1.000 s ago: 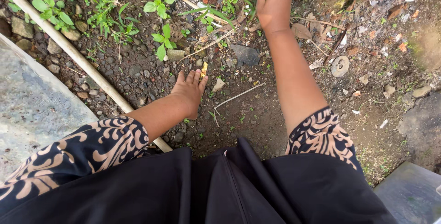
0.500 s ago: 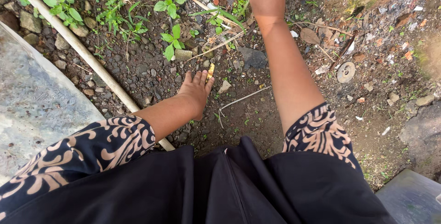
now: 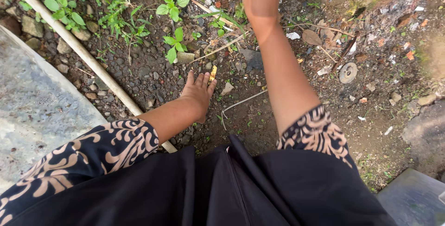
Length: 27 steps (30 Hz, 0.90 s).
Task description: The person kneels on the ground and pulls weeds by hand from a garden bed. They gather the removed weeds into a pile and continue clearing the area.
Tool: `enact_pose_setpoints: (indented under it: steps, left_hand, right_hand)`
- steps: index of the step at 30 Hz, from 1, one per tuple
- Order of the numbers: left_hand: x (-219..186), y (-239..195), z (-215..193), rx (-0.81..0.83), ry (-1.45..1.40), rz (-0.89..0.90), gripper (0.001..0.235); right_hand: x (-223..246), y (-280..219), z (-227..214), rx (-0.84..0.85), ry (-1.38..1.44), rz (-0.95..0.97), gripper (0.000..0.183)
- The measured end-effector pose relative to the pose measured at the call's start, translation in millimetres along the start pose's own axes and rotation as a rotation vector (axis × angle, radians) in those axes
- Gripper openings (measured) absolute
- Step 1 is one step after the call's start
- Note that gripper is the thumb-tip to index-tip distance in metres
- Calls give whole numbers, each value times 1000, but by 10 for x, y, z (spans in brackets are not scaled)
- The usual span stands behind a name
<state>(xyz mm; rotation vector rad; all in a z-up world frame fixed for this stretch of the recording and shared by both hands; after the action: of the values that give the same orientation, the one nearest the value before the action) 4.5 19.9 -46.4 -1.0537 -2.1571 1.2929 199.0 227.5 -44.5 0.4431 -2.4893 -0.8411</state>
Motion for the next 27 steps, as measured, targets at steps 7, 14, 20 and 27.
enact_pose_setpoints:
  steps: [7, 14, 20, 27]
  left_hand:
    - [-17, -12, -23, 21, 2, -5, 134]
    - [-38, -7, -19, 31, 16, -22, 132]
    - [-30, -10, -8, 15, 24, -27, 133]
    - [-39, -10, -5, 3, 17, -35, 137]
  right_hand:
    - [-707, -861, -1010, -232, 7, 916, 26]
    - [-938, -730, -981, -285, -119, 436, 31]
    - [-1022, -965, -1115, -69, -30, 642, 17]
    - [-844, -1075, -898, 32, -107, 733, 21]
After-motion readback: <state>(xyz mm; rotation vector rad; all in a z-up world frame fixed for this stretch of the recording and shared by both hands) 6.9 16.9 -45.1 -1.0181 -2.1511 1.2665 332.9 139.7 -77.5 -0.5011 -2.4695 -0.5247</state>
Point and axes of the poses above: each hand's wrist, its own y-axis towards the middle knuckle, its own z-axis out of the palm, x = y × z, the point moved 5 cm from there along y, towards the middle knuckle
